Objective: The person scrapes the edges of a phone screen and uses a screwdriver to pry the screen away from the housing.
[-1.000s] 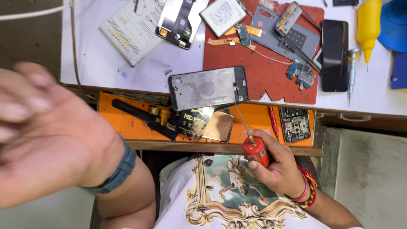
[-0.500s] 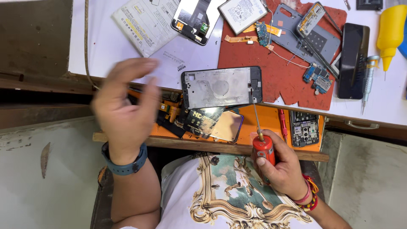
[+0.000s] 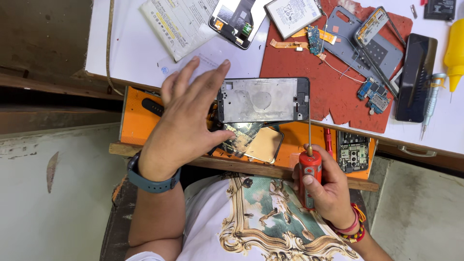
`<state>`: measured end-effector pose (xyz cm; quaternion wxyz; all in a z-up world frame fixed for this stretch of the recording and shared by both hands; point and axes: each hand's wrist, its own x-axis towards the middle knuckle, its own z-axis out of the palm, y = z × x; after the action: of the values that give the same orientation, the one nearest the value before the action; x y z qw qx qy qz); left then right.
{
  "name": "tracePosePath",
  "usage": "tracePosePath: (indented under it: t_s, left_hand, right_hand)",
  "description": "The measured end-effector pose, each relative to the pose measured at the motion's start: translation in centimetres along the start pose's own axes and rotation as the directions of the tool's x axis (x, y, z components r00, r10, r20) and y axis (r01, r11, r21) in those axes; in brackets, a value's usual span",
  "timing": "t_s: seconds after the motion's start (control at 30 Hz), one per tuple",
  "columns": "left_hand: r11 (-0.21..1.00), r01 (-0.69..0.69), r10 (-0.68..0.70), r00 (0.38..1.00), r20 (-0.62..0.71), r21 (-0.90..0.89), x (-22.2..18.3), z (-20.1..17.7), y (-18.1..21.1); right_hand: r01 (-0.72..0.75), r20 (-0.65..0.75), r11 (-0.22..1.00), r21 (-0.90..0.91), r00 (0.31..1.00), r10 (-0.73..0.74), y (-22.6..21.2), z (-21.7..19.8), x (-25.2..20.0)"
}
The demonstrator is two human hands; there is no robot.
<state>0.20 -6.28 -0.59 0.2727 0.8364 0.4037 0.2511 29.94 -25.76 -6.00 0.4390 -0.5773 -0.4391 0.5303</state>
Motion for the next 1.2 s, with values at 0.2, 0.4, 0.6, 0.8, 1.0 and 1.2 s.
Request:
tracePosePath:
  t_s: [0.2, 0.4, 0.6, 0.8, 1.0, 1.2]
  left_hand:
    - [0.999, -0.029, 0.028, 0.999, -0.039, -0.015, 0.2, 0.6, 0.1]
    - [0.981, -0.156, 0.136, 0.977, -0.163, -0.117, -0.6, 0.4, 1.3]
    - [0.969, -0.211, 0.161, 0.935, -0.315, -0.131, -0.6, 3.8, 2.8]
    - [0.956, -0.224, 0.143, 0.920, -0.365, -0.192, -0.6, 6.6, 4.0]
    - [0.883, -0.209, 0.152, 0.975, -0.164, -0.420, -0.9, 6.6, 5.8]
    - [0.226, 0.172, 0.294, 0.926, 0.235, -0.959, 0.3, 5.7, 3.2]
  right_hand:
    - [0.008, -0.088, 0.998, 0.068, 0.996, -0.002, -0.7, -0.1, 0.8]
    - [0.132, -0.163, 0.962, 0.241, 0.982, -0.094, -2.7, -0.7, 1.7]
    - [0.352, -0.216, 0.844, 0.403, 0.934, -0.286, -3.8, -1.2, 1.9]
    - [0.391, -0.223, 0.714, 0.580, 0.920, -0.322, -5.9, -1.4, 2.5]
    - [0.343, -0.239, 0.842, 0.416, 0.935, -0.262, -7.1, -1.7, 3.1]
    - [0.230, 0.021, 0.967, 0.112, 0.972, -0.234, -8.9, -3.6, 4.0]
